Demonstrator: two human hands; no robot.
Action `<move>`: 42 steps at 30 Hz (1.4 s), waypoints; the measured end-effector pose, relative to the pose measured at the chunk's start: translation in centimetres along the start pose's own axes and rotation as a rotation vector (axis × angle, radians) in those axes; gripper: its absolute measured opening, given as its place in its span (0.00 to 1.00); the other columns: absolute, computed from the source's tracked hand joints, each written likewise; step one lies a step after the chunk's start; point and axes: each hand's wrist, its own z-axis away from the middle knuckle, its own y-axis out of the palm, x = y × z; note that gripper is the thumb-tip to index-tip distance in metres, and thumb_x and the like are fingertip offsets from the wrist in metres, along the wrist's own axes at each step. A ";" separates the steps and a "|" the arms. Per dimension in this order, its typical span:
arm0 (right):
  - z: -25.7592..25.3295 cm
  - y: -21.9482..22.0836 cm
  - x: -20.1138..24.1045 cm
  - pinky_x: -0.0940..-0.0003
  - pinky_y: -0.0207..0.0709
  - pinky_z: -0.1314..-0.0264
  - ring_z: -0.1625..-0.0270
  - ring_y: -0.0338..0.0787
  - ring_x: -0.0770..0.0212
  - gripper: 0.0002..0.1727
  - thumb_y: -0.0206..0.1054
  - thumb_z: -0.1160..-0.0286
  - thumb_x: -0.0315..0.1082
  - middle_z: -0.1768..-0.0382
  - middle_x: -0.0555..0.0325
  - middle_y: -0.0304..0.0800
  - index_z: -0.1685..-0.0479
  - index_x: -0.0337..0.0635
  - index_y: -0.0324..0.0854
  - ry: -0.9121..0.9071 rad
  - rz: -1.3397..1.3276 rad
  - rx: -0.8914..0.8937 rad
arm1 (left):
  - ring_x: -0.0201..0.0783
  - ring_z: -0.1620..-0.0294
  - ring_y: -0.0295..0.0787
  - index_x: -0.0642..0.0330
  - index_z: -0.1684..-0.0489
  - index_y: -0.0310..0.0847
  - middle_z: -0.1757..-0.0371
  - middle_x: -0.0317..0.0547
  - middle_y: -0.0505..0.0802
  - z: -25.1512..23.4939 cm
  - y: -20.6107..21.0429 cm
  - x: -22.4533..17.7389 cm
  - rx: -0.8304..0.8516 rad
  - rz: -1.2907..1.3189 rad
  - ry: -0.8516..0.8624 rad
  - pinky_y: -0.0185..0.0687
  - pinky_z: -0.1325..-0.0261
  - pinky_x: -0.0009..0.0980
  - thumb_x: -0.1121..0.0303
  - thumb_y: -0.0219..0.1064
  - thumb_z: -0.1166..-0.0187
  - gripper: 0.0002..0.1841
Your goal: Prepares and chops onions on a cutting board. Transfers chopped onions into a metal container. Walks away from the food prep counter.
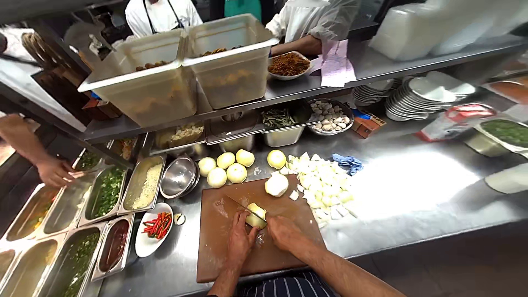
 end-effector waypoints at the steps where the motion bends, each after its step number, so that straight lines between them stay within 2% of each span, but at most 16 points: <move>1: -0.4 0.9 -0.3 0.35 0.84 0.43 0.40 0.91 0.35 0.20 0.51 0.12 0.39 0.45 0.37 0.90 0.29 0.40 0.72 -0.007 -0.012 -0.030 | 0.46 0.29 0.85 0.58 0.32 0.83 0.28 0.53 0.85 0.0 -0.2 -0.2 0.007 -0.022 -0.009 0.82 0.26 0.41 0.54 0.79 0.32 0.29; 3: -1.2 2.1 -1.2 0.35 0.84 0.44 0.41 0.92 0.35 0.20 0.50 0.11 0.42 0.47 0.37 0.90 0.30 0.41 0.73 -0.037 -0.041 -0.086 | 0.47 0.30 0.86 0.59 0.30 0.81 0.29 0.54 0.85 -0.1 -0.4 -0.6 0.013 -0.059 -0.025 0.83 0.26 0.42 0.55 0.79 0.33 0.31; 5: -2.1 2.3 -2.7 0.34 0.83 0.41 0.40 0.91 0.35 0.21 0.52 0.11 0.44 0.46 0.37 0.90 0.30 0.40 0.72 -0.096 -0.113 -0.077 | 0.49 0.28 0.85 0.57 0.24 0.76 0.26 0.55 0.83 -0.1 -0.5 -1.1 0.043 -0.100 -0.046 0.82 0.26 0.45 0.55 0.78 0.32 0.35; 7: -3.2 2.4 -4.8 0.35 0.80 0.36 0.38 0.89 0.37 0.23 0.55 0.11 0.46 0.42 0.36 0.87 0.29 0.39 0.74 -0.145 -0.280 -0.040 | 0.54 0.28 0.84 0.48 0.17 0.72 0.21 0.59 0.79 -0.1 -0.7 -1.8 0.110 -0.145 -0.055 0.84 0.28 0.49 0.56 0.76 0.29 0.36; 8: -3.5 2.4 -5.7 0.36 0.79 0.37 0.40 0.89 0.38 0.24 0.57 0.12 0.47 0.42 0.36 0.87 0.29 0.39 0.76 -0.155 -0.355 -0.044 | 0.55 0.28 0.83 0.43 0.15 0.72 0.21 0.60 0.78 -0.2 -1.0 -2.1 0.149 -0.165 -0.047 0.85 0.29 0.49 0.56 0.74 0.26 0.34; 10: -2.9 2.5 -6.3 0.38 0.80 0.39 0.42 0.89 0.41 0.23 0.57 0.12 0.49 0.45 0.39 0.88 0.33 0.41 0.78 -0.156 -0.365 -0.092 | 0.55 0.27 0.82 0.40 0.19 0.77 0.20 0.60 0.75 -0.1 -1.7 -2.3 0.218 -0.186 -0.048 0.84 0.29 0.47 0.60 0.71 0.24 0.29; 12: -1.8 3.1 -6.0 0.40 0.81 0.37 0.42 0.90 0.43 0.23 0.55 0.12 0.50 0.47 0.41 0.90 0.31 0.43 0.77 -0.189 -0.356 -0.187 | 0.53 0.29 0.84 0.43 0.25 0.81 0.20 0.58 0.76 0.5 -2.3 -2.1 0.227 -0.185 -0.053 0.86 0.31 0.45 0.61 0.71 0.24 0.25; 13: -1.2 3.4 -5.5 0.41 0.82 0.38 0.43 0.91 0.44 0.24 0.54 0.12 0.50 0.48 0.42 0.90 0.30 0.44 0.77 -0.207 -0.374 -0.220 | 0.51 0.30 0.85 0.45 0.27 0.81 0.20 0.57 0.77 1.1 -2.4 -1.7 0.214 -0.178 -0.045 0.86 0.32 0.45 0.61 0.72 0.25 0.24; 16: -0.8 3.7 -3.3 0.45 0.82 0.43 0.51 0.91 0.48 0.24 0.55 0.12 0.51 0.55 0.45 0.89 0.35 0.42 0.78 -0.231 -0.540 -0.241 | 0.50 0.28 0.84 0.52 0.33 0.84 0.22 0.57 0.79 2.5 -2.4 0.2 0.135 -0.116 -0.018 0.85 0.29 0.43 0.65 0.74 0.28 0.22; 20: -2.3 4.9 -1.7 0.47 0.83 0.46 0.54 0.91 0.49 0.24 0.54 0.12 0.52 0.57 0.46 0.88 0.35 0.42 0.78 -0.250 -0.647 -0.209 | 0.46 0.29 0.85 0.55 0.39 0.87 0.26 0.56 0.83 3.2 -1.9 1.8 0.038 -0.064 0.042 0.85 0.28 0.40 0.66 0.75 0.29 0.19; 23: -2.7 5.4 -1.0 0.47 0.82 0.45 0.54 0.90 0.49 0.23 0.54 0.11 0.51 0.57 0.46 0.88 0.37 0.40 0.78 -0.262 -0.633 -0.194 | 0.44 0.29 0.85 0.54 0.39 0.87 0.27 0.54 0.83 3.0 -2.0 1.7 0.048 -0.032 0.037 0.84 0.28 0.38 0.66 0.75 0.29 0.18; 27: -3.2 5.8 -1.0 0.48 0.82 0.40 0.50 0.90 0.50 0.24 0.54 0.11 0.50 0.53 0.45 0.89 0.32 0.40 0.78 -0.288 -0.614 -0.189 | 0.42 0.31 0.85 0.51 0.39 0.88 0.29 0.51 0.84 2.3 -2.4 1.7 0.086 -0.043 0.029 0.84 0.29 0.37 0.64 0.74 0.28 0.18; 30: -3.9 6.0 -1.6 0.47 0.84 0.45 0.52 0.92 0.49 0.24 0.52 0.11 0.51 0.57 0.46 0.90 0.34 0.42 0.78 -0.260 -0.522 -0.246 | 0.42 0.32 0.86 0.47 0.36 0.86 0.28 0.49 0.84 1.7 -2.8 0.8 0.132 -0.084 -0.004 0.86 0.31 0.38 0.61 0.73 0.26 0.19; 36: -4.8 5.4 -1.9 0.46 0.83 0.41 0.48 0.93 0.48 0.26 0.51 0.11 0.52 0.54 0.45 0.91 0.31 0.42 0.78 -0.197 -0.448 -0.286 | 0.44 0.34 0.87 0.48 0.34 0.85 0.31 0.51 0.84 0.9 -2.9 -0.2 0.166 -0.105 -0.028 0.86 0.32 0.39 0.60 0.72 0.24 0.19; 39: -5.7 5.1 -3.0 0.45 0.84 0.43 0.52 0.92 0.46 0.24 0.54 0.12 0.51 0.57 0.45 0.90 0.36 0.41 0.78 -0.163 -0.488 -0.323 | 0.47 0.33 0.86 0.53 0.38 0.86 0.28 0.55 0.83 1.9 -2.7 0.1 0.160 -0.151 -0.059 0.86 0.31 0.42 0.66 0.72 0.27 0.18; 42: -6.0 4.4 -4.2 0.47 0.84 0.52 0.61 0.91 0.49 0.24 0.53 0.13 0.54 0.65 0.49 0.88 0.38 0.44 0.78 -0.162 -0.519 -0.376 | 0.48 0.29 0.85 0.56 0.39 0.86 0.25 0.56 0.81 3.3 -2.4 0.8 0.120 -0.200 -0.070 0.85 0.29 0.40 0.67 0.71 0.26 0.17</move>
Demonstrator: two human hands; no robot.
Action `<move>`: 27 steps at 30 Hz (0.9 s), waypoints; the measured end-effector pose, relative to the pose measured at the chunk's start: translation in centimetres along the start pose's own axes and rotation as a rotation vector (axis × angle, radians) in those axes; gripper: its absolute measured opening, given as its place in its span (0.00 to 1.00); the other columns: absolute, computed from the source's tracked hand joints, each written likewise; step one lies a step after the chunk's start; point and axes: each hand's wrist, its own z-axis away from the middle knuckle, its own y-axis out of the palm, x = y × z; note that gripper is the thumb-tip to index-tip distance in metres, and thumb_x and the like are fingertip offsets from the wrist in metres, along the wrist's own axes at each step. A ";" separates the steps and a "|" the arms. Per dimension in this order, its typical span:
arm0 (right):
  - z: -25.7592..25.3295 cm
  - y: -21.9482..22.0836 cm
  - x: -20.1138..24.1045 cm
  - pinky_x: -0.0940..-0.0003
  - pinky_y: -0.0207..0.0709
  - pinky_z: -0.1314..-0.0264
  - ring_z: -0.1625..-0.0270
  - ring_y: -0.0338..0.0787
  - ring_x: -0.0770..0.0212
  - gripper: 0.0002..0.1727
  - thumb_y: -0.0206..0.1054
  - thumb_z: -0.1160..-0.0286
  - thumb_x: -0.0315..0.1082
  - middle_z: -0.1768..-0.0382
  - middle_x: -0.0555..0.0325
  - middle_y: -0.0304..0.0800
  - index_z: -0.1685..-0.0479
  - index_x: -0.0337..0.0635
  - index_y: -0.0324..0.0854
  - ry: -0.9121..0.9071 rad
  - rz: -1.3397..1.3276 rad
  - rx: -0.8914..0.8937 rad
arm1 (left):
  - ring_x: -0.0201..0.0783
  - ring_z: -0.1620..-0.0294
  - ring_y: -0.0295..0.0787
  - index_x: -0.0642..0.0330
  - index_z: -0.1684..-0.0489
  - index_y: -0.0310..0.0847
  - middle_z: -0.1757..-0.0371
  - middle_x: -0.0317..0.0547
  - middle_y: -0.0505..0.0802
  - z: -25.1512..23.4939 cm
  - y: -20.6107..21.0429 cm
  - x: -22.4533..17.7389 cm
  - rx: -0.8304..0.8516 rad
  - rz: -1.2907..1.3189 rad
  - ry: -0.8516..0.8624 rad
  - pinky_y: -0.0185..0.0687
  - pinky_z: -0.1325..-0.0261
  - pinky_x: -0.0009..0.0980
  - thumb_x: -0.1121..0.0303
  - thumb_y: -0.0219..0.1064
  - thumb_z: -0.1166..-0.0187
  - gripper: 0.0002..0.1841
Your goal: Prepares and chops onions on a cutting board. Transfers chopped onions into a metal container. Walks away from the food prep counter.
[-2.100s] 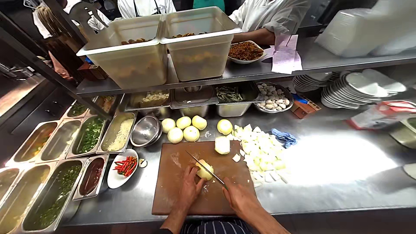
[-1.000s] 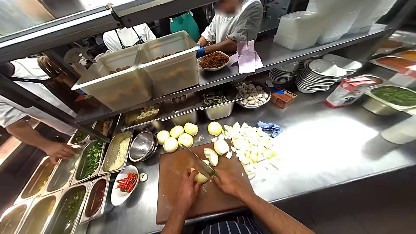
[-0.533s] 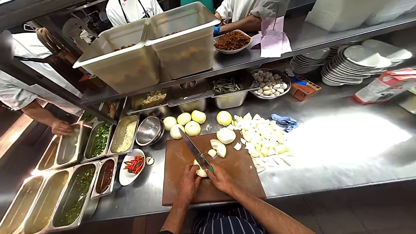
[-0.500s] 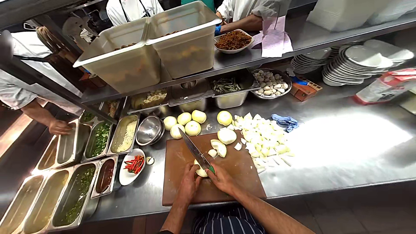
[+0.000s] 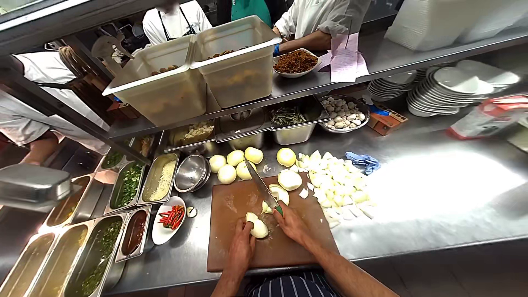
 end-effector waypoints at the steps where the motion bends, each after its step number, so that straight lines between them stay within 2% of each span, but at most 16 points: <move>1: 0.2 -0.3 -0.2 0.48 0.84 0.53 0.61 0.91 0.50 0.24 0.52 0.13 0.55 0.66 0.50 0.87 0.39 0.44 0.78 -0.002 0.005 -0.013 | 0.49 0.27 0.83 0.56 0.38 0.85 0.23 0.56 0.80 0.4 -0.1 -0.2 0.011 -0.025 -0.016 0.84 0.29 0.40 0.68 0.71 0.27 0.18; 2: 0.4 -0.4 -0.4 0.48 0.84 0.53 0.62 0.90 0.50 0.24 0.52 0.12 0.56 0.67 0.51 0.87 0.40 0.44 0.78 -0.002 0.005 -0.029 | 0.52 0.25 0.81 0.56 0.37 0.84 0.22 0.58 0.78 0.6 -0.3 -0.4 0.019 -0.060 -0.025 0.83 0.27 0.42 0.69 0.71 0.29 0.20; 4: 0.5 -0.6 -0.6 0.50 0.84 0.56 0.63 0.90 0.52 0.25 0.52 0.13 0.57 0.69 0.52 0.86 0.44 0.44 0.79 -0.006 -0.001 -0.081 | 0.59 0.16 0.69 0.53 0.33 0.82 0.16 0.60 0.73 -0.1 -1.1 -0.7 0.033 -0.139 0.039 0.73 0.19 0.49 0.72 0.69 0.33 0.25; 5: 0.5 -0.7 -0.5 0.50 0.84 0.56 0.63 0.90 0.53 0.25 0.53 0.13 0.57 0.68 0.52 0.86 0.44 0.44 0.79 -0.005 -0.011 -0.087 | 0.61 0.10 0.61 0.47 0.30 0.82 0.12 0.57 0.71 -0.8 -1.8 -0.6 0.069 -0.188 0.114 0.65 0.13 0.54 0.73 0.69 0.33 0.27; 7: 1.1 -1.2 -0.1 0.49 0.84 0.54 0.62 0.90 0.52 0.25 0.52 0.13 0.57 0.67 0.52 0.86 0.43 0.44 0.79 -0.003 0.011 -0.057 | 0.62 0.04 0.42 0.34 0.24 0.79 0.07 0.46 0.64 -2.7 -3.2 -0.4 0.251 -0.276 0.257 0.39 0.08 0.67 0.71 0.70 0.32 0.32; 8: 1.5 -1.5 0.1 0.49 0.84 0.55 0.62 0.90 0.52 0.25 0.51 0.13 0.57 0.68 0.52 0.86 0.43 0.44 0.78 -0.018 0.042 -0.042 | 0.60 0.03 0.40 0.30 0.24 0.79 0.07 0.41 0.64 -3.7 -3.8 -0.2 0.340 -0.302 0.297 0.32 0.09 0.70 0.65 0.72 0.32 0.31; 9: 2.0 -1.9 0.4 0.49 0.84 0.55 0.62 0.90 0.51 0.25 0.51 0.12 0.57 0.68 0.51 0.86 0.43 0.44 0.78 -0.035 0.066 -0.014 | 0.57 0.04 0.45 0.29 0.25 0.81 0.09 0.40 0.68 -4.6 -4.2 0.2 0.389 -0.313 0.324 0.33 0.09 0.70 0.58 0.74 0.32 0.29; 12: 4.8 -3.3 1.8 0.46 0.82 0.50 0.58 0.89 0.48 0.25 0.52 0.11 0.55 0.62 0.48 0.87 0.39 0.43 0.79 -0.011 0.074 0.166 | 0.54 0.12 0.62 0.33 0.30 0.86 0.17 0.46 0.76 -4.2 -5.0 1.3 0.457 -0.274 0.297 0.52 0.10 0.59 0.41 0.76 0.35 0.30; 13: 5.8 -3.5 2.0 0.43 0.82 0.48 0.55 0.90 0.46 0.25 0.52 0.11 0.54 0.60 0.46 0.88 0.38 0.42 0.79 0.017 0.114 0.225 | 0.53 0.14 0.66 0.37 0.33 0.87 0.18 0.47 0.77 -3.3 -4.9 1.7 0.452 -0.225 0.281 0.61 0.12 0.54 0.40 0.75 0.34 0.29; 15: 7.3 -3.3 2.0 0.41 0.82 0.47 0.52 0.91 0.43 0.24 0.51 0.11 0.53 0.59 0.44 0.90 0.38 0.43 0.79 0.061 0.222 0.292 | 0.50 0.15 0.68 0.45 0.34 0.88 0.15 0.47 0.75 -1.2 -3.9 2.2 0.395 -0.093 0.240 0.66 0.13 0.48 0.43 0.74 0.30 0.27; 17: 8.2 -2.4 1.6 0.41 0.82 0.47 0.51 0.92 0.43 0.22 0.50 0.11 0.52 0.58 0.44 0.90 0.38 0.45 0.78 0.093 0.294 0.327 | 0.45 0.16 0.71 0.40 0.31 0.87 0.16 0.41 0.77 0.7 -2.2 2.1 0.281 -0.042 0.168 0.69 0.15 0.44 0.41 0.74 0.30 0.28; 18: 8.4 -1.9 1.4 0.41 0.83 0.47 0.50 0.92 0.43 0.22 0.50 0.11 0.52 0.58 0.45 0.90 0.39 0.46 0.77 0.101 0.322 0.335 | 0.43 0.21 0.77 0.39 0.32 0.88 0.22 0.38 0.83 1.6 -1.3 1.8 0.197 -0.053 0.125 0.73 0.18 0.43 0.40 0.73 0.29 0.28; 20: 8.3 -1.3 1.3 0.41 0.83 0.46 0.49 0.93 0.43 0.22 0.49 0.11 0.52 0.57 0.46 0.91 0.37 0.47 0.77 0.095 0.384 0.331 | 0.46 0.34 0.87 0.43 0.45 0.94 0.38 0.40 0.93 2.9 0.7 1.5 -0.077 -0.102 0.072 0.83 0.30 0.44 0.43 0.73 0.29 0.21; 22: 8.2 -0.9 1.6 0.42 0.83 0.47 0.49 0.93 0.43 0.22 0.49 0.11 0.53 0.57 0.46 0.91 0.38 0.48 0.77 0.080 0.413 0.305 | 0.51 0.41 0.89 0.45 0.52 0.95 0.44 0.45 0.94 2.9 1.8 1.3 -0.300 -0.210 0.041 0.86 0.37 0.49 0.49 0.76 0.32 0.16; 25: 8.3 -0.7 2.1 0.42 0.84 0.45 0.48 0.93 0.43 0.22 0.50 0.12 0.52 0.56 0.46 0.92 0.35 0.48 0.76 0.100 0.439 0.319 | 0.59 0.30 0.83 0.40 0.40 0.91 0.31 0.53 0.88 3.4 1.9 0.6 -0.232 -0.283 0.018 0.80 0.31 0.56 0.44 0.70 0.28 0.22; 27: 8.0 -0.9 2.5 0.40 0.83 0.41 0.45 0.93 0.41 0.22 0.49 0.10 0.50 0.53 0.43 0.92 0.30 0.46 0.73 0.121 0.459 0.366 | 0.58 0.23 0.78 0.39 0.30 0.87 0.19 0.54 0.80 3.7 1.7 0.5 -0.114 -0.191 0.013 0.77 0.24 0.53 0.45 0.65 0.24 0.25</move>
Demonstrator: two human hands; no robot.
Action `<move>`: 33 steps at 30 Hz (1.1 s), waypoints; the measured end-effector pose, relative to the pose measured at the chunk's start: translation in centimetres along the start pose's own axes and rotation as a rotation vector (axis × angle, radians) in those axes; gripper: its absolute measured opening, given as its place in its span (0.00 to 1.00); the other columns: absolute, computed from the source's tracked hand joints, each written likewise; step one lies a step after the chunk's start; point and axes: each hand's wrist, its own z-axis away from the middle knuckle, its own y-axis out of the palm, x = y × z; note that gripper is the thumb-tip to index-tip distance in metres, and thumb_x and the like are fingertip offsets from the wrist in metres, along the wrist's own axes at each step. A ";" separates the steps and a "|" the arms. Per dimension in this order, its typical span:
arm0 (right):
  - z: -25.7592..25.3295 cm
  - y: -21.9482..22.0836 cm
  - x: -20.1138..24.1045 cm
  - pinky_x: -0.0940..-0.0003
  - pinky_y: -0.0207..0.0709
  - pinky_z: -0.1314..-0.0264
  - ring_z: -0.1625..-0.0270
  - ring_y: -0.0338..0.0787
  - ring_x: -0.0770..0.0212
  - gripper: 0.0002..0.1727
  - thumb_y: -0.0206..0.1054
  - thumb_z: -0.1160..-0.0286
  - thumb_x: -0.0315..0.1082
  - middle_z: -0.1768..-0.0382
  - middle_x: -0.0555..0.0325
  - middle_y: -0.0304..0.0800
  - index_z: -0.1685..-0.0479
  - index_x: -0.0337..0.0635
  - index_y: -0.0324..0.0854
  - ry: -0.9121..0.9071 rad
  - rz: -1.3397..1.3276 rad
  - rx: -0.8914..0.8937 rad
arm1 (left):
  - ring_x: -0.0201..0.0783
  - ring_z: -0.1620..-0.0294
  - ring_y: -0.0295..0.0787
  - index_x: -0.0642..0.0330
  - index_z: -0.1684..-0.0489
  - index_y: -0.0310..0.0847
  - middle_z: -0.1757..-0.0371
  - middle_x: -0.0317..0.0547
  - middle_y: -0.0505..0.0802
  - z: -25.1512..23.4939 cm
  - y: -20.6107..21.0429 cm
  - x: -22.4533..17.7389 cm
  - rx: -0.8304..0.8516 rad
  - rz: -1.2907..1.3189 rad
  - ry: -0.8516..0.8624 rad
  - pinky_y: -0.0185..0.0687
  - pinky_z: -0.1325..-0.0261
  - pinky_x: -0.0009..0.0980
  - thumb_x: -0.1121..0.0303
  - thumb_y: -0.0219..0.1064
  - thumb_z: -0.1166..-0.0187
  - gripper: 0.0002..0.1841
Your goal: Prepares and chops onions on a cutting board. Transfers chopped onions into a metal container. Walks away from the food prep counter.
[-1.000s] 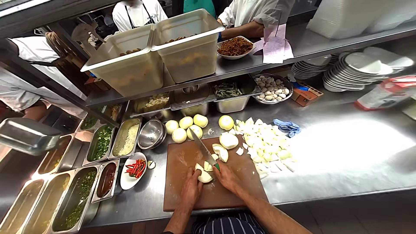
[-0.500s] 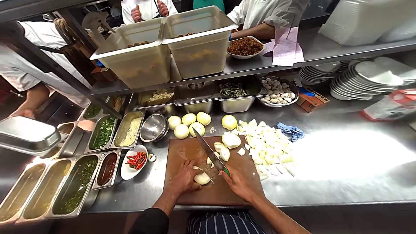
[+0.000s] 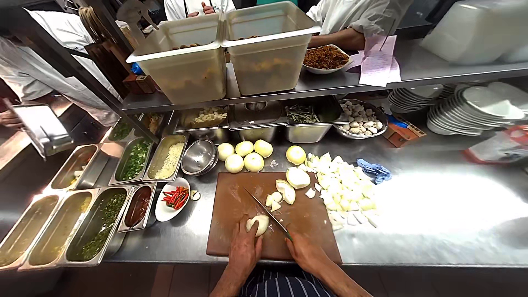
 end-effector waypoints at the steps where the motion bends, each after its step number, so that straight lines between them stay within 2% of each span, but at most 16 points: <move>1: 0.0 -0.1 0.0 0.40 0.82 0.40 0.44 0.93 0.40 0.23 0.49 0.10 0.49 0.52 0.42 0.92 0.28 0.46 0.72 -0.003 -0.002 0.009 | 0.57 0.21 0.78 0.42 0.28 0.86 0.17 0.54 0.78 -0.1 -0.1 0.1 0.048 0.072 -0.009 0.76 0.22 0.50 0.48 0.65 0.22 0.24; 3: 0.3 -0.1 -0.2 0.41 0.82 0.40 0.45 0.93 0.40 0.24 0.48 0.09 0.49 0.52 0.42 0.92 0.27 0.45 0.72 -0.029 -0.015 -0.020 | 0.50 0.22 0.79 0.48 0.29 0.87 0.22 0.51 0.83 -0.8 -0.6 0.0 0.120 0.218 -0.059 0.75 0.19 0.46 0.52 0.70 0.23 0.24; 5: 1.3 -0.2 0.0 0.43 0.85 0.45 0.48 0.94 0.42 0.23 0.46 0.09 0.50 0.56 0.45 0.92 0.29 0.47 0.72 -0.045 0.000 -0.088 | 0.45 0.29 0.85 0.48 0.30 0.86 0.30 0.48 0.87 -1.9 -1.6 -0.7 0.191 0.243 -0.102 0.80 0.24 0.42 0.50 0.72 0.26 0.26; 8: 3.0 -1.3 1.3 0.41 0.85 0.47 0.49 0.94 0.40 0.22 0.44 0.08 0.50 0.57 0.45 0.92 0.30 0.47 0.70 -0.035 0.062 -0.048 | 0.48 0.33 0.87 0.49 0.28 0.84 0.32 0.51 0.87 -2.9 -3.1 -2.3 0.298 0.133 -0.130 0.84 0.30 0.45 0.46 0.68 0.25 0.28; 11: 4.1 -2.0 2.3 0.40 0.85 0.47 0.46 0.94 0.39 0.20 0.45 0.09 0.46 0.54 0.43 0.92 0.30 0.47 0.70 -0.006 0.112 0.042 | 0.51 0.35 0.89 0.55 0.36 0.87 0.33 0.53 0.88 -4.0 -4.3 -3.6 0.375 0.047 -0.152 0.85 0.32 0.49 0.43 0.66 0.26 0.29; 14: 5.6 -3.5 3.3 0.39 0.85 0.47 0.44 0.93 0.38 0.20 0.46 0.09 0.45 0.52 0.41 0.92 0.29 0.46 0.70 0.041 0.144 0.118 | 0.51 0.35 0.89 0.57 0.40 0.88 0.34 0.54 0.88 -4.6 -4.8 -3.9 0.420 0.043 -0.154 0.84 0.30 0.49 0.42 0.66 0.25 0.28; 17: 4.0 -2.5 3.3 0.38 0.84 0.45 0.43 0.92 0.37 0.20 0.48 0.11 0.42 0.51 0.40 0.91 0.28 0.44 0.70 0.034 0.088 0.132 | 0.49 0.35 0.89 0.55 0.41 0.89 0.36 0.52 0.90 -4.4 -4.5 -3.4 0.401 0.069 -0.154 0.84 0.30 0.48 0.42 0.65 0.25 0.28; 20: 0.7 0.5 2.7 0.38 0.85 0.46 0.45 0.93 0.38 0.20 0.49 0.11 0.43 0.51 0.41 0.92 0.29 0.46 0.71 0.017 0.000 0.036 | 0.48 0.35 0.89 0.52 0.37 0.89 0.34 0.51 0.89 -3.6 -3.8 -3.0 0.365 0.089 -0.147 0.84 0.29 0.46 0.43 0.66 0.24 0.27; 22: -0.4 0.9 1.9 0.39 0.84 0.45 0.45 0.93 0.39 0.20 0.49 0.10 0.45 0.52 0.41 0.91 0.29 0.46 0.72 -0.044 -0.069 0.010 | 0.46 0.33 0.88 0.51 0.32 0.87 0.31 0.50 0.87 -2.9 -3.7 -2.0 0.327 0.145 -0.123 0.83 0.28 0.43 0.50 0.70 0.24 0.25; 25: 0.3 -0.2 0.9 0.39 0.84 0.42 0.45 0.93 0.39 0.25 0.48 0.09 0.47 0.52 0.41 0.92 0.20 0.48 0.70 -0.093 -0.095 -0.013 | 0.47 0.29 0.85 0.57 0.40 0.88 0.28 0.53 0.85 -3.0 -3.5 0.1 0.254 0.235 -0.035 0.82 0.26 0.42 0.61 0.75 0.28 0.19; 28: 3.4 -3.2 3.1 0.37 0.83 0.45 0.44 0.92 0.36 0.22 0.48 0.09 0.45 0.52 0.39 0.91 0.26 0.44 0.70 -0.079 0.042 0.109 | 0.46 0.29 0.85 0.57 0.42 0.90 0.30 0.53 0.87 -3.3 -3.4 1.2 0.250 0.252 -0.007 0.81 0.24 0.41 0.58 0.75 0.26 0.18; 30: 4.4 -4.8 4.8 0.34 0.83 0.44 0.41 0.91 0.33 0.21 0.51 0.10 0.43 0.48 0.36 0.90 0.26 0.42 0.70 -0.032 0.101 0.194 | 0.47 0.25 0.83 0.57 0.39 0.90 0.28 0.53 0.87 -3.5 -3.6 1.3 0.268 0.239 -0.028 0.77 0.20 0.42 0.56 0.74 0.25 0.20; 33: 2.2 -2.4 4.6 0.35 0.83 0.44 0.42 0.91 0.34 0.20 0.48 0.10 0.41 0.48 0.37 0.90 0.27 0.42 0.70 -0.023 0.113 0.151 | 0.46 0.26 0.84 0.55 0.38 0.90 0.30 0.51 0.89 -3.1 -2.9 1.7 0.229 0.253 -0.029 0.76 0.20 0.42 0.55 0.75 0.25 0.21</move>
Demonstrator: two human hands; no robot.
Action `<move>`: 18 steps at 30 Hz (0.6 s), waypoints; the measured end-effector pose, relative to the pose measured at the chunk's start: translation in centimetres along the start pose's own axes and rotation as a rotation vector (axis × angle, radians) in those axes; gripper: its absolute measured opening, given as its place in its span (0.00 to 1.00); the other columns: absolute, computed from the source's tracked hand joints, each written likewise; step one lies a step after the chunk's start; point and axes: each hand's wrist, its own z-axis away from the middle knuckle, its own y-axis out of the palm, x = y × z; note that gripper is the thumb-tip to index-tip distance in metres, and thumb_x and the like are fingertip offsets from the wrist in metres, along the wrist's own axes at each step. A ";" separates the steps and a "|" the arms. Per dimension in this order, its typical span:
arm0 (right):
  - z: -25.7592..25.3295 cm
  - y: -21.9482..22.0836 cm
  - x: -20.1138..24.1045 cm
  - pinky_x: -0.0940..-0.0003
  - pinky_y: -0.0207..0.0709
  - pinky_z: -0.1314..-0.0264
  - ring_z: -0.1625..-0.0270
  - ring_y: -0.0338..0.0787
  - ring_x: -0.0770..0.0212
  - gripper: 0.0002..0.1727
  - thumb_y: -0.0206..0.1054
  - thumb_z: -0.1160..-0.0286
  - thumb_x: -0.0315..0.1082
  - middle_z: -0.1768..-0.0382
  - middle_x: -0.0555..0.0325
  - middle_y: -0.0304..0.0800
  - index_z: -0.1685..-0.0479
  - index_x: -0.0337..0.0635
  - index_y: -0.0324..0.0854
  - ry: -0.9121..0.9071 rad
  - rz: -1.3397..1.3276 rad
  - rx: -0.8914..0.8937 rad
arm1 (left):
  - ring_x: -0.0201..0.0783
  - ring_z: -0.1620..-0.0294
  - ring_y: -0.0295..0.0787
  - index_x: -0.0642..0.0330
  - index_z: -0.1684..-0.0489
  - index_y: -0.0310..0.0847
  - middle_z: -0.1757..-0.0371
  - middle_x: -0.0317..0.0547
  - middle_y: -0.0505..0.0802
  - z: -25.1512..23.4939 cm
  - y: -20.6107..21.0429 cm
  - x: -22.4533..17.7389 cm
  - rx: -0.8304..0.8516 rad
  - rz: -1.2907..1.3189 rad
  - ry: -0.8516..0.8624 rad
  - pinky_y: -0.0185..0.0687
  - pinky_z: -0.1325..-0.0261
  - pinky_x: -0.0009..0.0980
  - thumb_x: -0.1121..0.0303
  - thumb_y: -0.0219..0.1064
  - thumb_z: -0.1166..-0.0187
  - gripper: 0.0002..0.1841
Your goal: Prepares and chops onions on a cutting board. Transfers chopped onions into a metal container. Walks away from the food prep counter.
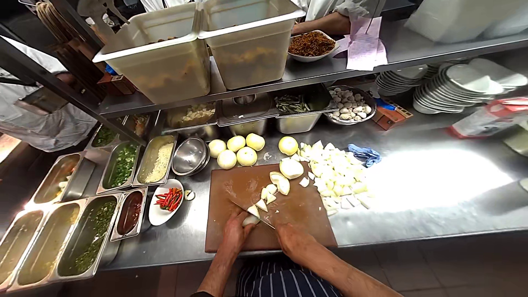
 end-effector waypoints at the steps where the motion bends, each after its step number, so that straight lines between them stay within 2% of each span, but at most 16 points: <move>1: -1.4 1.4 -0.3 0.35 0.84 0.45 0.43 0.92 0.34 0.20 0.46 0.09 0.41 0.50 0.37 0.91 0.27 0.43 0.70 -0.015 -0.011 -0.049 | 0.46 0.26 0.84 0.54 0.37 0.90 0.30 0.51 0.89 0.3 0.2 0.1 -0.007 0.002 0.002 0.76 0.20 0.42 0.54 0.74 0.25 0.21; 5: -4.0 2.3 -2.5 0.38 0.82 0.40 0.42 0.91 0.38 0.23 0.49 0.09 0.47 0.48 0.39 0.90 0.28 0.43 0.73 -0.127 -0.171 -0.124 | 0.45 0.25 0.82 0.52 0.31 0.87 0.27 0.50 0.85 2.0 0.2 -0.1 0.013 0.004 -0.033 0.77 0.20 0.42 0.59 0.71 0.26 0.24; 7: -2.8 1.5 -2.6 0.40 0.83 0.43 0.46 0.92 0.39 0.22 0.49 0.09 0.47 0.53 0.41 0.91 0.30 0.44 0.73 -0.136 -0.143 -0.148 | 0.45 0.30 0.85 0.53 0.32 0.87 0.31 0.51 0.88 2.3 0.6 -0.7 -0.007 -0.013 -0.064 0.80 0.24 0.42 0.56 0.72 0.26 0.24; 9: -0.2 0.1 -1.2 0.39 0.84 0.45 0.46 0.93 0.38 0.21 0.47 0.09 0.46 0.55 0.41 0.91 0.30 0.44 0.71 -0.081 -0.046 -0.088 | 0.46 0.34 0.88 0.54 0.35 0.88 0.35 0.51 0.89 1.9 1.3 -1.6 -0.031 -0.051 -0.113 0.84 0.28 0.43 0.50 0.72 0.26 0.25; 12: 2.5 -2.1 1.4 0.36 0.84 0.43 0.40 0.91 0.34 0.21 0.50 0.10 0.41 0.47 0.37 0.89 0.24 0.42 0.67 0.061 0.039 0.053 | 0.48 0.37 0.90 0.55 0.39 0.88 0.37 0.52 0.90 0.9 1.9 -3.1 -0.057 -0.095 -0.176 0.86 0.33 0.45 0.46 0.70 0.26 0.26; 16: -2.3 2.6 -1.0 0.38 0.85 0.46 0.45 0.93 0.37 0.21 0.48 0.10 0.44 0.51 0.40 0.91 0.29 0.44 0.71 -0.024 -0.065 -0.084 | 0.48 0.39 0.91 0.54 0.38 0.89 0.36 0.53 0.89 1.5 2.9 -2.5 -0.108 -0.076 -0.155 0.88 0.35 0.44 0.48 0.71 0.25 0.24; 18: -3.7 3.2 -2.2 0.39 0.83 0.44 0.46 0.92 0.40 0.21 0.48 0.09 0.46 0.53 0.41 0.91 0.30 0.44 0.73 -0.094 -0.155 -0.132 | 0.48 0.34 0.87 0.53 0.38 0.91 0.32 0.54 0.87 1.9 3.2 -1.8 -0.168 -0.015 -0.092 0.84 0.30 0.42 0.53 0.72 0.24 0.21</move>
